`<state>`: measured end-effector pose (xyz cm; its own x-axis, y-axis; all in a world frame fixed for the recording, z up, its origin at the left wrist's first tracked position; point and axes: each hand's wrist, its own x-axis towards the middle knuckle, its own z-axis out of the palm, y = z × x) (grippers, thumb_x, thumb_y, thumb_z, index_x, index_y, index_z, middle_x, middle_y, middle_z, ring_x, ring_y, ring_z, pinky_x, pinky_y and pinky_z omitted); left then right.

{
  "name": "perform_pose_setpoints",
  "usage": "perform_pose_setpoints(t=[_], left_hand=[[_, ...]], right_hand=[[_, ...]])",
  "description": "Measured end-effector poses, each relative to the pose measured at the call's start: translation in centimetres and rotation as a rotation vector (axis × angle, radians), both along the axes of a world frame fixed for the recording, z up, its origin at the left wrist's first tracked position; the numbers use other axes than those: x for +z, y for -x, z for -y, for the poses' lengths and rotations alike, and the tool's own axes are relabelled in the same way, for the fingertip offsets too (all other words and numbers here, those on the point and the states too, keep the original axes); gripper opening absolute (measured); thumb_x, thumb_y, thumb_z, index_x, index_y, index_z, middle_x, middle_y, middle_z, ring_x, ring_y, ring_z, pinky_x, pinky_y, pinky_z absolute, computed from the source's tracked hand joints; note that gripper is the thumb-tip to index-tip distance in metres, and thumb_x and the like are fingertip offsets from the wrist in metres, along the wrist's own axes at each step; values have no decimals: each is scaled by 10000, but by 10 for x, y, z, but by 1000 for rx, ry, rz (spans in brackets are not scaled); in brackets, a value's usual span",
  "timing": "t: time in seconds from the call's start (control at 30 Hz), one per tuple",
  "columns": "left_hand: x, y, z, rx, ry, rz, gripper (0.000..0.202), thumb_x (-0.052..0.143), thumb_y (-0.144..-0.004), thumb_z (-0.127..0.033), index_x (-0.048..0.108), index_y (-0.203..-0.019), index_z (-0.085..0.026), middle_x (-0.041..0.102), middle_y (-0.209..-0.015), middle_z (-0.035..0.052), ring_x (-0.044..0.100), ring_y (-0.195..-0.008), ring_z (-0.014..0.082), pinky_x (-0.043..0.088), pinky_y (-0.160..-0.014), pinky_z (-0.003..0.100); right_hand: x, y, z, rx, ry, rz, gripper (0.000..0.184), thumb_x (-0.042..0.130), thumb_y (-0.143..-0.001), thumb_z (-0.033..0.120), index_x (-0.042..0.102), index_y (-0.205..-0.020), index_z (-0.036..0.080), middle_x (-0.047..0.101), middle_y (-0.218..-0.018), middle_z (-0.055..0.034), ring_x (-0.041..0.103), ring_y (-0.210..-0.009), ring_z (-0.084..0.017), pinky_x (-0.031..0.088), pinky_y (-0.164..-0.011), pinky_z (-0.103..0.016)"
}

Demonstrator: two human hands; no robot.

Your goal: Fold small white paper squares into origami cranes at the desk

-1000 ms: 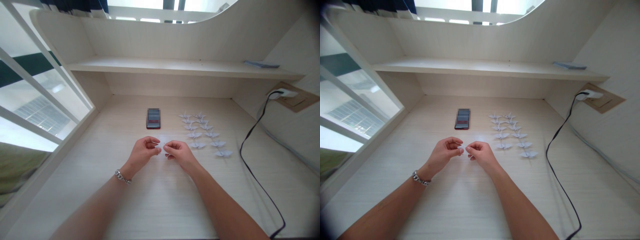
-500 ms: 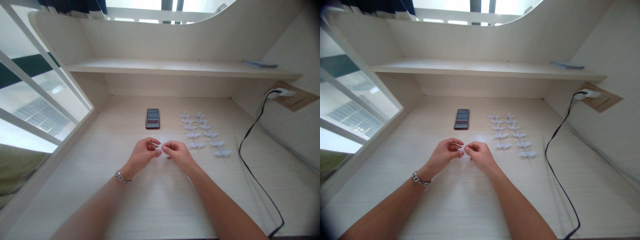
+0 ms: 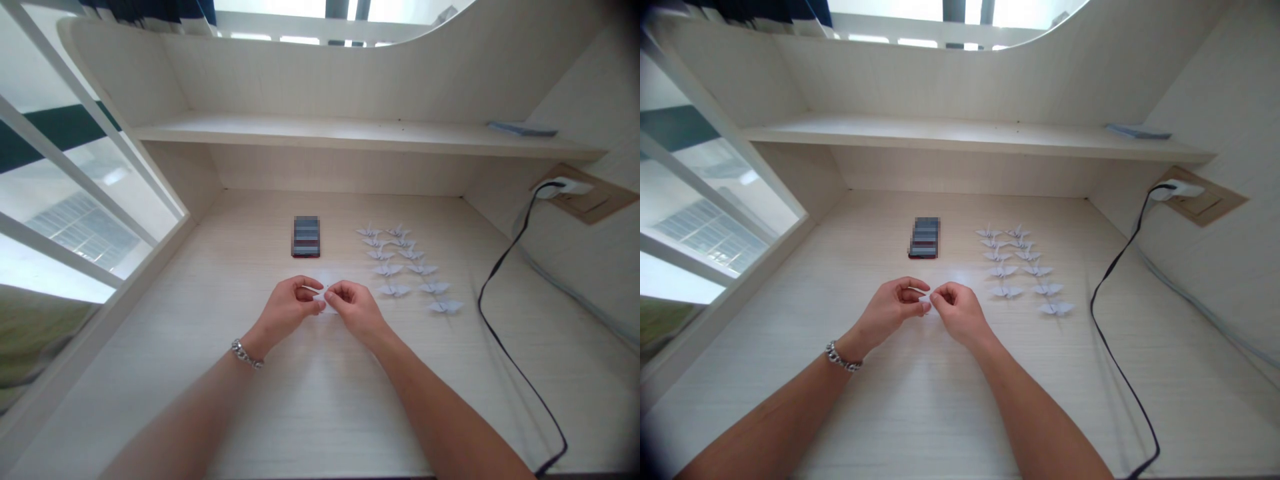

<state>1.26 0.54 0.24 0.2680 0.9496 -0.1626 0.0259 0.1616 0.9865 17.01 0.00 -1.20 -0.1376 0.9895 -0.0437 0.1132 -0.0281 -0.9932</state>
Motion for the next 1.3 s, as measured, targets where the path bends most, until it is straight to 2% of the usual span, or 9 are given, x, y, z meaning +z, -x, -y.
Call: perform_pose_setpoints(t=[0.13,0.3,0.43,0.6,0.73,0.9,1.1,1.17,1.3], left_hand=[[2,2,-1,22,-4,8,322,720,-613,-193,587,-899,-129,661,-659,33,617,-605,136,482,-592,249],[2,3,-2,-16,3,61,391,723,-602,-148,578,-965,-132,673,-726,42,632,-674,150,505,-676,293],[2,4,-1,-39,16,88,430,725,-585,-117,577,-988,-142,675,-764,44,636,-695,156,509,-672,293],[1,5,-1,-46,13,109,422,726,-593,-117,582,-988,-142,680,-784,53,639,-712,161,510,-683,297],[2,3,0,-34,12,112,353,708,-648,-177,588,-975,-123,681,-737,57,633,-676,145,511,-676,287],[3,0,0,47,12,102,305,710,-656,-213,581,-910,-104,668,-673,44,612,-619,122,519,-624,259],[-1,2,-4,172,-23,130,323,719,-644,-222,568,-911,-121,659,-668,20,612,-623,115,537,-628,267],[-2,3,-4,182,-33,131,319,719,-642,-224,568,-904,-122,657,-665,19,615,-622,118,543,-633,278],[-2,2,-4,188,-44,121,309,714,-642,-219,568,-897,-124,655,-661,19,618,-625,121,547,-637,284]], right_hand=[[1,0,0,48,35,-50,172,618,-702,311,608,-756,147,596,-654,-15,517,-557,-114,415,-514,-239],[-1,0,-2,-25,76,-114,216,670,-641,307,610,-758,136,594,-624,-7,520,-512,-105,428,-499,-245],[-1,1,-3,-48,96,-156,221,684,-626,301,620,-755,133,601,-621,-6,520,-501,-100,427,-492,-241],[0,1,-2,-51,83,-154,223,689,-628,298,624,-761,132,606,-627,-10,518,-501,-99,425,-488,-238],[2,1,-1,-41,65,-130,225,693,-632,304,625,-754,128,600,-622,-10,505,-503,-93,414,-480,-229],[1,2,-1,-27,81,-155,241,695,-635,328,632,-765,135,607,-644,-13,526,-527,-99,439,-506,-235],[4,-2,-3,-27,295,-226,225,638,-683,359,593,-676,138,595,-593,-17,533,-511,-97,441,-494,-224],[4,-3,-3,-9,280,-198,214,633,-685,345,580,-653,141,598,-602,-19,526,-506,-94,431,-484,-219],[0,-3,-2,0,139,-77,196,601,-714,338,577,-661,151,588,-589,-7,515,-500,-95,425,-495,-226]])
